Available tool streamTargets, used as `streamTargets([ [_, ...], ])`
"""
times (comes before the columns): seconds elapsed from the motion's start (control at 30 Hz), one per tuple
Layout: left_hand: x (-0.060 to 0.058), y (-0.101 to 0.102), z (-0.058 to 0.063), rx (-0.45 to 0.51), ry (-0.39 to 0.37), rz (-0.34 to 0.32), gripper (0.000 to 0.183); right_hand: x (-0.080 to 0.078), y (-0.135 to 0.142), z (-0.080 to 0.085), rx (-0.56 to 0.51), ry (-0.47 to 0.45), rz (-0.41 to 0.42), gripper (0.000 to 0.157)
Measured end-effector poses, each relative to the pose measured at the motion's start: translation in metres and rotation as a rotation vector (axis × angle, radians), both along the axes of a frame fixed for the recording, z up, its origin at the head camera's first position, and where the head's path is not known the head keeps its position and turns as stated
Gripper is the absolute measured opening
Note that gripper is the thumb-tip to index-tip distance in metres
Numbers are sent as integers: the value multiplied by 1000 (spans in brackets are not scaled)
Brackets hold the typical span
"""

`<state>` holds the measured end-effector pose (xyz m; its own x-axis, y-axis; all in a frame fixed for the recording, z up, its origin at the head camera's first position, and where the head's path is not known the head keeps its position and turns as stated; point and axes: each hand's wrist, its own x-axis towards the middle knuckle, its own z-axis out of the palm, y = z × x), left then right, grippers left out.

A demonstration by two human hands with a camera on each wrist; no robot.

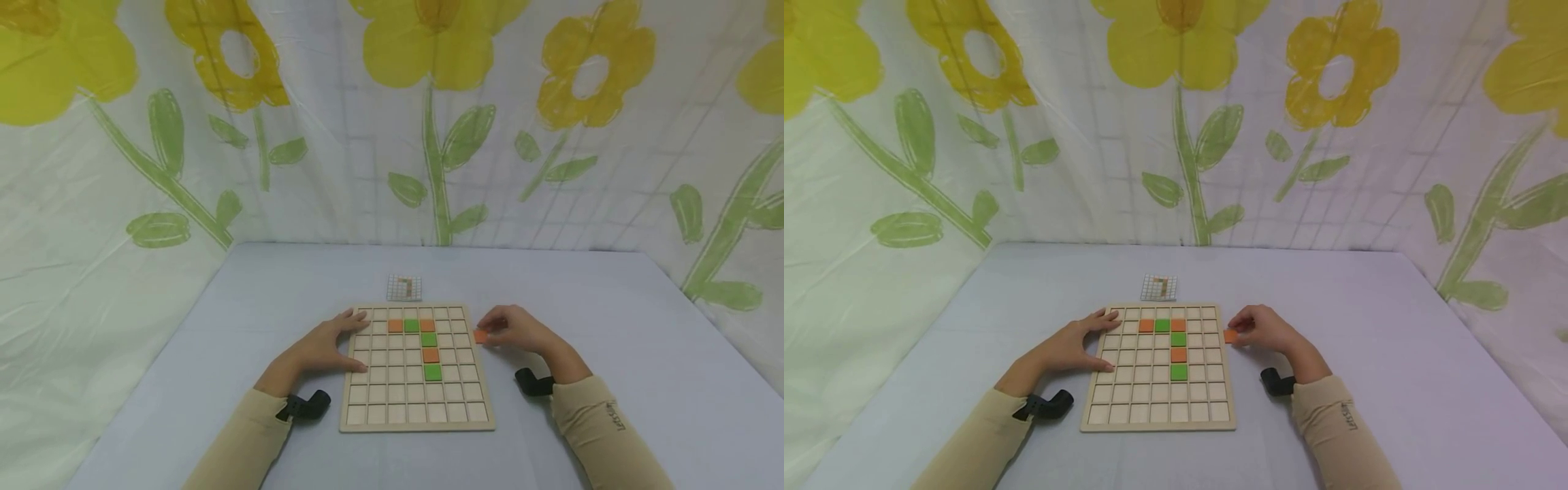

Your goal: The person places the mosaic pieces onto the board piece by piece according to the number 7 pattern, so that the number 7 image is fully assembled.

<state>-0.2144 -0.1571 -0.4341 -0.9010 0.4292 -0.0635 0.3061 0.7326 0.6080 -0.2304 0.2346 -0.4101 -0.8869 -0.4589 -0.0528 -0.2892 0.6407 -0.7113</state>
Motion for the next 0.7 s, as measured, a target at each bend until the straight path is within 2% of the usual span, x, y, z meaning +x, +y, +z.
streamTargets([
  [0.3,-1,0,-2,3,5,-8,93,0,1,-1,26,36,30,25],
  [0.53,-1,0,-2,-8,9,-5,93,2,-2,0,64,69,9,22],
  [0.7,-1,0,-2,-4,10,-5,93,2,-2,1,88,57,-14,20],
])
